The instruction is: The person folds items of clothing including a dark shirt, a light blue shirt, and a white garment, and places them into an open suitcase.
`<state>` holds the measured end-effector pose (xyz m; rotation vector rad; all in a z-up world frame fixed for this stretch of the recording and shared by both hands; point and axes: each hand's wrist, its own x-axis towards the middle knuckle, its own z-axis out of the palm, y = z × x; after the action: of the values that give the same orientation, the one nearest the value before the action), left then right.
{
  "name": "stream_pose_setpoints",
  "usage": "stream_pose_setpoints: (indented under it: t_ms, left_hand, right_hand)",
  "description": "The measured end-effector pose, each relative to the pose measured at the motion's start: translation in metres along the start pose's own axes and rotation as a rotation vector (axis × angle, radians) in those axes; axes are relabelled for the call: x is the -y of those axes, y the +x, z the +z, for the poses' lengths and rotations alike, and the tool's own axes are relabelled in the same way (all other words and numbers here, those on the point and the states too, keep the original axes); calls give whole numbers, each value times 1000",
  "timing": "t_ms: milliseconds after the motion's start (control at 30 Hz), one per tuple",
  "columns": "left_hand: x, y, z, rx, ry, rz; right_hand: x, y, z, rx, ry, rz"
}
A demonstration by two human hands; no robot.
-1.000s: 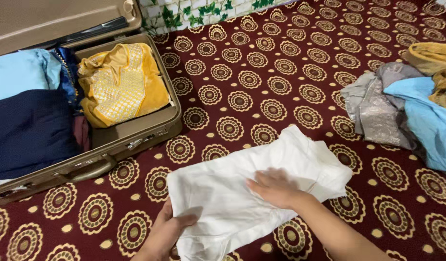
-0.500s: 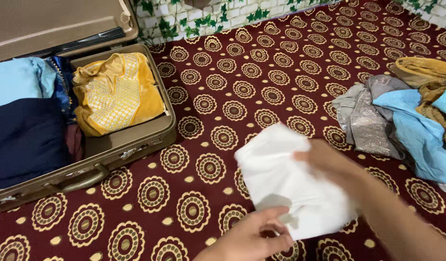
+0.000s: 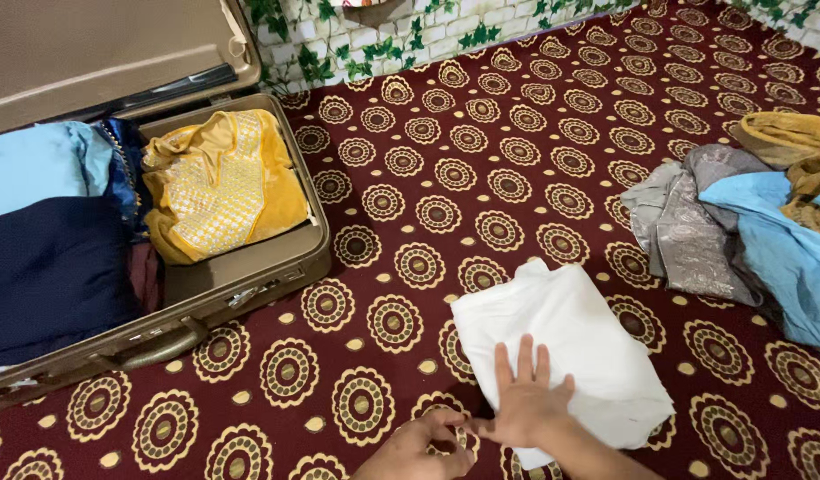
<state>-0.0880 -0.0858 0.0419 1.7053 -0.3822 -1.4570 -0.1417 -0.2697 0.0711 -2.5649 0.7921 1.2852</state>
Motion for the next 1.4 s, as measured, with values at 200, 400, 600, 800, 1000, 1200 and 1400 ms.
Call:
stream_pose_setpoints:
  t_ms: [200, 400, 600, 800, 1000, 1200, 1400]
  left_hand:
    - [1, 8, -16, -166, 896, -123]
    - [0, 19, -41, -825, 1323, 750]
    - [-64, -52, -102, -463, 1337, 336]
    - [-70, -126, -155, -618, 1225, 92]
    - [-64, -168, -214, -732, 1141, 31]
    - [-68, -206, -279, -934, 1535, 222]
    - [-105, -196, -303, -1007, 944, -142]
  right_hand:
    - [-10, 46, 4, -254, 113, -55]
    - [-9, -23, -58, -476, 18, -515]
    - [26, -126, -121, -379, 341, -873]
    - [66, -149, -150, -394, 391, -1115]
    - [125, -149, -187, -337, 46, -927]
    - [160, -157, -227, -398, 26, -805]
    - [205, -109, -261, -538, 23, -724]
